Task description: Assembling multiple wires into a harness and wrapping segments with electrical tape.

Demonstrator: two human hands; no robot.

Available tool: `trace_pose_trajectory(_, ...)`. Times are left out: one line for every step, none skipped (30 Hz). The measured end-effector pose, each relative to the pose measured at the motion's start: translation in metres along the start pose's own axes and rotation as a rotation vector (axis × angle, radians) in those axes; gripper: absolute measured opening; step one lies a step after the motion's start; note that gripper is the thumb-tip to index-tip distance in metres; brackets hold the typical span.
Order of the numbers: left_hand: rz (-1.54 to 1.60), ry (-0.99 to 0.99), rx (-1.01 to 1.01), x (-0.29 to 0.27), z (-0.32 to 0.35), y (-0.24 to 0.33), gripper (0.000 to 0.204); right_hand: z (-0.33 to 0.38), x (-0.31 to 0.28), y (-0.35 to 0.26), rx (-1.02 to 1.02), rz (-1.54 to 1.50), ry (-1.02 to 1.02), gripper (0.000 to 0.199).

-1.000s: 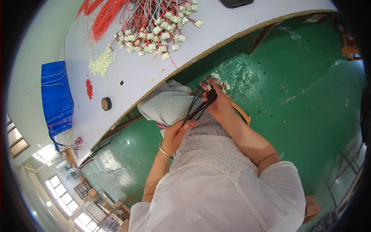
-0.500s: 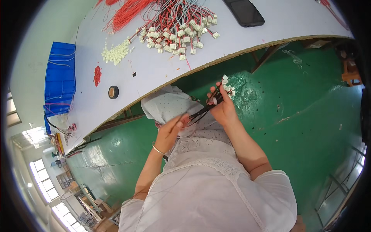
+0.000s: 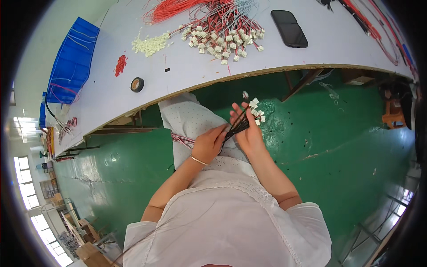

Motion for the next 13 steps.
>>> trace_pose_trajectory(0.012, 0.012, -0.002, -0.003, 0.004, 0.005, 0.029, 0.005, 0.001, -0.002, -0.014, 0.114, 0.011, 0.028)
trace_pose_trajectory(-0.068, -0.006, 0.014, -0.004, 0.009, 0.012, 0.028, 0.005, 0.0, -0.002, -0.025, 0.187, -0.042, 0.032)
trace_pose_trajectory(-0.147, -0.021, 0.024, -0.004, 0.013, 0.015, 0.027, 0.011, 0.001, -0.001, -0.011, 0.204, -0.055, 0.032)
trace_pose_trajectory(-0.13, 0.01, 0.009, -0.012, 0.013, 0.011, 0.027, 0.017, 0.015, 0.0, -0.026, 0.202, -0.16, 0.032)
trace_pose_trajectory(-0.023, -0.095, 0.045, -0.013, 0.016, 0.008, 0.026, 0.027, 0.039, 0.002, -0.03, 0.2, -0.27, 0.032)
trace_pose_trajectory(0.087, -0.191, 0.08, -0.016, 0.02, 0.006, 0.025, 0.035, 0.051, 0.006, -0.076, 0.325, -0.251, 0.029)
trace_pose_trajectory(0.113, -0.132, 0.048, -0.033, 0.023, -0.003, 0.025, 0.045, 0.072, 0.015, -0.022, 0.352, -0.291, 0.029)
trace_pose_trajectory(0.244, -0.16, 0.16, -0.052, 0.033, 0.004, 0.026, 0.057, 0.108, 0.026, 0.017, 0.363, -0.482, 0.028)
trace_pose_trajectory(0.369, -0.176, 0.274, -0.076, 0.046, 0.005, 0.027, 0.072, 0.144, 0.045, 0.067, 0.36, -0.674, 0.03)
trace_pose_trajectory(0.259, -0.081, 0.188, -0.1, 0.05, -0.006, 0.029, 0.089, 0.185, 0.065, 0.07, 0.468, -0.83, 0.031)
trace_pose_trajectory(0.155, 0.004, 0.09, -0.125, 0.056, -0.019, 0.032, 0.108, 0.227, 0.089, 0.072, 0.567, -0.99, 0.033)
trace_pose_trajectory(0.3, 0.029, -0.029, -0.155, 0.068, -0.041, 0.035, 0.12, 0.265, 0.122, 0.11, 0.728, -1.164, 0.035)
trace_pose_trajectory(0.456, 0.054, -0.132, -0.185, 0.083, -0.065, 0.039, 0.156, 0.315, 0.15, 0.114, 0.694, -1.361, 0.037)
Point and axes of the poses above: each hand's wrist, its own z-axis away from the middle knuckle, its own x-axis out of the palm, y = z × x, the point moved 9 cm from there along -z, towards the middle knuckle, and after that the axes turned 15 degrees about -x, right-handed, at the moved point
